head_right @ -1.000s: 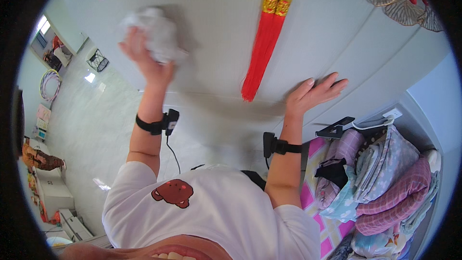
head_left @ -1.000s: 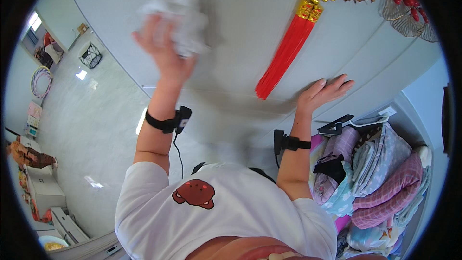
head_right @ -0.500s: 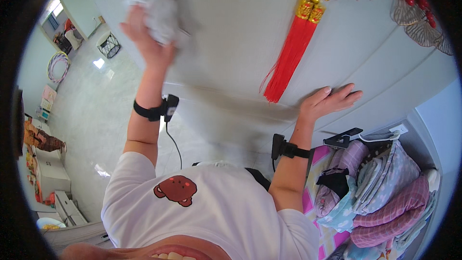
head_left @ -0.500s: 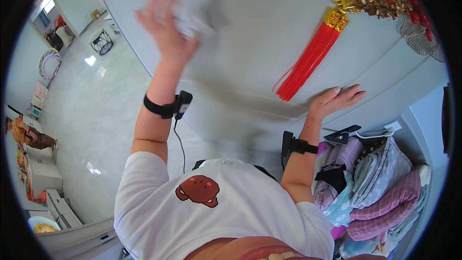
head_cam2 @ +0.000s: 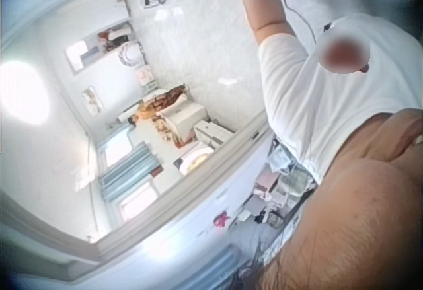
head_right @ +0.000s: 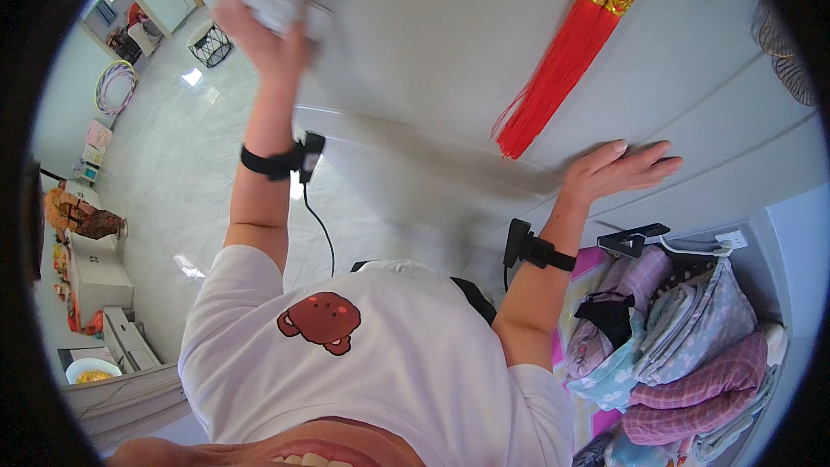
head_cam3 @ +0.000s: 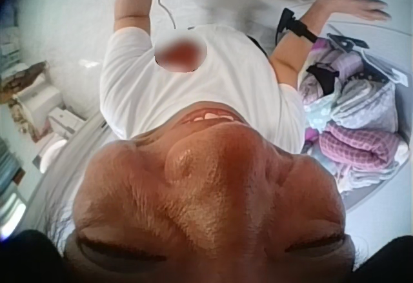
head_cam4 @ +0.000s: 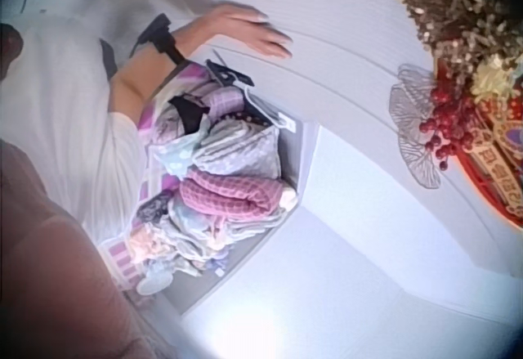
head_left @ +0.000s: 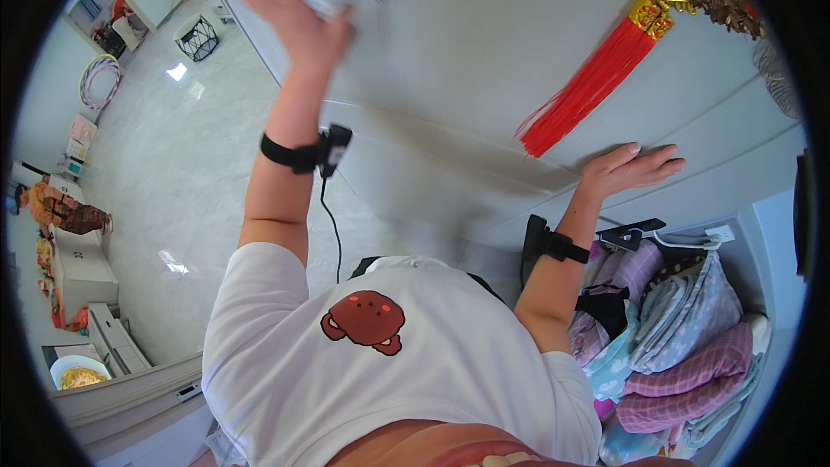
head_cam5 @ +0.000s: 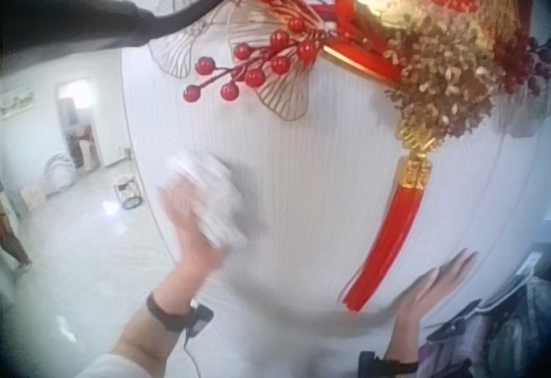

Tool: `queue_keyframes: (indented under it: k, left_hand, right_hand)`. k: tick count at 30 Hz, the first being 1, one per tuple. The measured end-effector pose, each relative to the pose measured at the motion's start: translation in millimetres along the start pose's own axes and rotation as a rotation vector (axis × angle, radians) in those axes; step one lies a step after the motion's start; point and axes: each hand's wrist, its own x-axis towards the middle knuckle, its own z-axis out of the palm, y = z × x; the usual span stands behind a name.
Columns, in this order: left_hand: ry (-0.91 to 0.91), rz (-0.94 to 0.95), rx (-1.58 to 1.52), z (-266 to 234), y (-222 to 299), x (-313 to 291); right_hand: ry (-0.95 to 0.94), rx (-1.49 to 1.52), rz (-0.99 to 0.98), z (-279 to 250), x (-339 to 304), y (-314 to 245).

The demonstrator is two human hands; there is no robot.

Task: The person wipes the surface and edges of a door using a white cloth, moving around a decorative red and gold hanging ornament.

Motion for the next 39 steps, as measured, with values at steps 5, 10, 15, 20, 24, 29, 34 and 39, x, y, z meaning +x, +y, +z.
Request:
queue_keyframes:
  k: [5, 10, 15, 20, 24, 29, 34, 39]
  left_hand:
    - [-0.533, 0.507, 0.034, -14, 27, -73]
    - [-0.207, 0.191, 0.108, -24, -19, 1]
    - [-0.051, 0.152, 0.205, -12, -18, -7]
    - [-0.580, 0.463, -0.024, -22, 25, -125]
    - [-0.786, 0.733, -0.036, -37, 12, -138]
    - [-0.107, 0.171, 0.214, -36, -72, -28]
    - [-0.039, 0.174, 0.280, -23, -33, -65]
    - [-0.531, 0.359, -0.023, -34, 6, -160]
  right_hand:
    - [0.007, 0.039, -0.012, 2, 0, 2]
    - [-0.002, 0.073, 0.001, 2, 0, -2]
    - [0.007, 0.068, 0.000, -1, 4, 1]
    - [0.003, 0.060, -0.014, 1, 1, 3]
    - [-0.004, 0.077, -0.026, 2, 0, 5]
    - [-0.025, 0.085, -0.053, 2, -2, 6]
    - [-0.047, 0.091, -0.058, 4, -3, 3]
    - [-0.041, 0.080, -0.080, 5, -3, 8]
